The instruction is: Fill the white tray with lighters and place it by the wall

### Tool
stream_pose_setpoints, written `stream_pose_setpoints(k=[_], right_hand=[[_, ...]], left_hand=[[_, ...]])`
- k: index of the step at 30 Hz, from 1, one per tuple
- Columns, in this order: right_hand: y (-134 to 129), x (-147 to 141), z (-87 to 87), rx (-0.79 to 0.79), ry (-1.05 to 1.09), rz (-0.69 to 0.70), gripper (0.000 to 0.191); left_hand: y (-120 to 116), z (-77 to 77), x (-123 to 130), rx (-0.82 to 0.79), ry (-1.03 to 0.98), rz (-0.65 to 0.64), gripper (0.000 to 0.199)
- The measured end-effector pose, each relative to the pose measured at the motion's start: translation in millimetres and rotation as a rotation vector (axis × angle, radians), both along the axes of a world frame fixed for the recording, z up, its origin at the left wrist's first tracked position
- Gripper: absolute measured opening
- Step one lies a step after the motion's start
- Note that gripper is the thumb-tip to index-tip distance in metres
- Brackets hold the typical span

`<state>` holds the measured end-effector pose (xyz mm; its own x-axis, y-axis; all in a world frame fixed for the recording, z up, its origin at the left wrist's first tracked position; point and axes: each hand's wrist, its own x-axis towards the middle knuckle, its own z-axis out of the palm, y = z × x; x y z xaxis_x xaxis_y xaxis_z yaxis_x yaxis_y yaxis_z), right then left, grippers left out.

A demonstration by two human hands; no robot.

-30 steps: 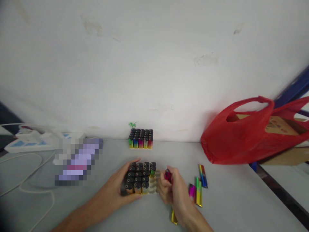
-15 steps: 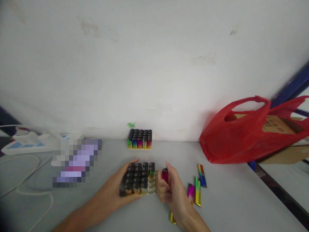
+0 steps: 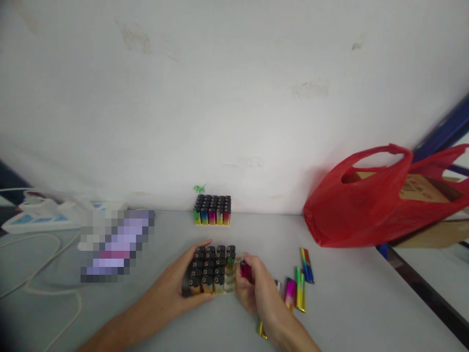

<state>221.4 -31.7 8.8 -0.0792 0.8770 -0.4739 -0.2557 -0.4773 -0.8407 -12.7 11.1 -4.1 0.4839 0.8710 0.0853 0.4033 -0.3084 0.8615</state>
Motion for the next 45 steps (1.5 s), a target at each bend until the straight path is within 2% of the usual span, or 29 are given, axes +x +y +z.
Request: stream_pose_setpoints(k=[3, 7, 12, 15, 22, 24, 28, 32, 45], right_hand=[[-1, 0, 2.0, 0.038, -0.001, 0.024, 0.059], [-2, 1, 1.1, 0.066, -0.024, -0.017, 0.055], [1, 1, 0.0, 0.153, 0.093, 0.021, 0.064], [0, -2, 6.5, 0.304, 0.034, -0.024, 0.063], [-4, 5, 19.1, 0.769, -0.408, -0.068, 0.025], [-2, 12, 20.4, 0.844, -0.496, -0.039, 0.015], [1, 22, 23.7, 0.876, -0.598, 0.073, 0.012], [2, 26, 26.0, 0.908, -0.693, 0.117, 0.012], [0, 28, 27.3, 0.891, -0.687, 0.174, 0.015]], left_hand=[[0, -0.2, 0, -0.007, -0.01, 0.003, 0.094], [1, -2.7, 0, -0.002, -0.002, -0.012, 0.096], [0, -1.2, -1, 0.006, 0.013, 0.003, 0.094], [0, 0.5, -1, 0.009, 0.013, -0.013, 0.093], [0, 0.2, 0, 0.004, -0.01, -0.01, 0.092], [0, 0.5, 1, -0.001, -0.009, -0.008, 0.093], [1, -0.1, 0, 0.002, -0.011, -0.004, 0.093], [1, -1.8, -1, 0.018, -0.006, -0.007, 0.095], [1, -2.8, -1, 0.032, -0.01, -0.003, 0.095]])
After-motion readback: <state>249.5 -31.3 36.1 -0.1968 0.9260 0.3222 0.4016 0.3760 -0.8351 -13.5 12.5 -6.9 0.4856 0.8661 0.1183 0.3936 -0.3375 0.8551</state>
